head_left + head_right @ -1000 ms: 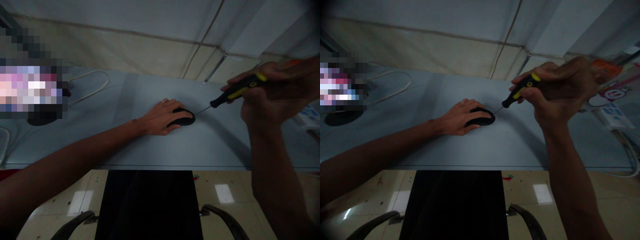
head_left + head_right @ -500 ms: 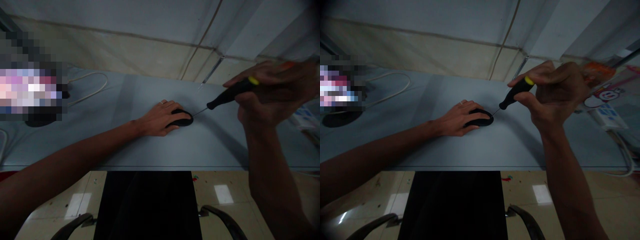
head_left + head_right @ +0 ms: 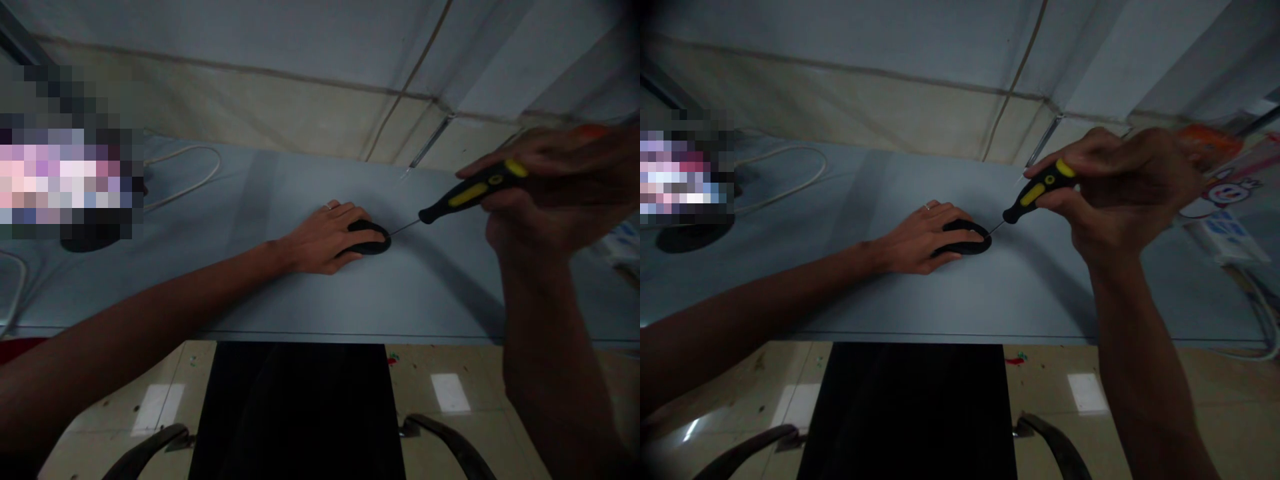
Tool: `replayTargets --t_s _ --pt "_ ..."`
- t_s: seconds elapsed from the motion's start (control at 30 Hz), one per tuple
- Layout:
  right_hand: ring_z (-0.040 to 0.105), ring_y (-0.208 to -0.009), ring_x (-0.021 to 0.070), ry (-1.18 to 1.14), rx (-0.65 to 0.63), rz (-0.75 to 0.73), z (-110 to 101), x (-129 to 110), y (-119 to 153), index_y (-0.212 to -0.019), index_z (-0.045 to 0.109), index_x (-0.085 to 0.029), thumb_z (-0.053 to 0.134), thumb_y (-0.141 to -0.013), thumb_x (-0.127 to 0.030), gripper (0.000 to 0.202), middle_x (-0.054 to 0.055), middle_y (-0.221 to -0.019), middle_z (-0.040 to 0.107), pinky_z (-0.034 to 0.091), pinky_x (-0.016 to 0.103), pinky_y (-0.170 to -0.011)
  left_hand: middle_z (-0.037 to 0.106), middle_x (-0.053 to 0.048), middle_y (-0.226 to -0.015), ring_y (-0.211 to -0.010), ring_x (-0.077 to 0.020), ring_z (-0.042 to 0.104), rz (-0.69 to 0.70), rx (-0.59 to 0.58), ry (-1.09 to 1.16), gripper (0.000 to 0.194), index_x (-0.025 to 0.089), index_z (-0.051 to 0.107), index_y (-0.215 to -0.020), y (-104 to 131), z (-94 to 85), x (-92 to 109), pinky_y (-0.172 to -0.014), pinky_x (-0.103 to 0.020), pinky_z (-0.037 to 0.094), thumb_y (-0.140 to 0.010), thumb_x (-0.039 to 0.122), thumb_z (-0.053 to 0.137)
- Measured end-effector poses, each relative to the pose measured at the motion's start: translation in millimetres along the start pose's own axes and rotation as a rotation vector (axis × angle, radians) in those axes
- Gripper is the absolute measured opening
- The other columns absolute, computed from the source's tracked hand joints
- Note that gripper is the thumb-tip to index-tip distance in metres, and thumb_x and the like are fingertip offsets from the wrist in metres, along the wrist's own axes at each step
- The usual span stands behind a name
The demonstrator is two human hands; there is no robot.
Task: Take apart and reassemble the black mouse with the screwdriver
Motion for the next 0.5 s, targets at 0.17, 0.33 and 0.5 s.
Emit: replayTargets --t_s 0.17,0.33,0.5 --pt "0.068 -0.067 0.0113 0.178 0.071 -0.084 -8 -2 4 -0.099 0.076 -0.034 0.086 -0.081 -0.048 0.025 -0.005 -0.077 0.063 0.054 0.026 -0.052 0.06 -0.013 -0.138 -0.119 -0.0291 0.056 -0.003 0.004 0.01 0.045 0.028 0.057 -0.145 0 -0.8 0 -0.099 -0.046 0.044 -0.109 0.05 0.041" --pt "0.076 -0.073 0.0222 0.09 0.031 0.152 9 -6 2 -0.098 0.075 -0.032 0.089 -0.076 -0.048 0.03 -0.003 -0.076 0.067 0.058 0.034 -0.048 0.059 -0.013 -0.139 -0.119 -0.0292 0.057 -0.012 0.001 0.011 0.045 0.028 0.057 -0.145 0 -1.8 0 -0.099 -0.046 0.044 -0.108 0.05 0.044" --pt "0.072 -0.064 0.0209 0.042 0.053 0.121 -4 4 4 -0.093 0.075 -0.031 0.1 -0.06 -0.045 0.044 -0.004 -0.076 0.069 0.06 0.037 -0.047 0.06 -0.013 -0.138 -0.118 -0.029 0.057 -0.009 -0.001 0.019 0.045 0.028 0.057 -0.146 1 -0.6 -1 -0.098 -0.046 0.045 -0.108 0.05 0.043"
Point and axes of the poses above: each hand's wrist, its own y-axis away from the middle knuckle, its own z-axis out of the palm, x = y × z, the point moved 7 cm from there along -y, towards the middle knuckle
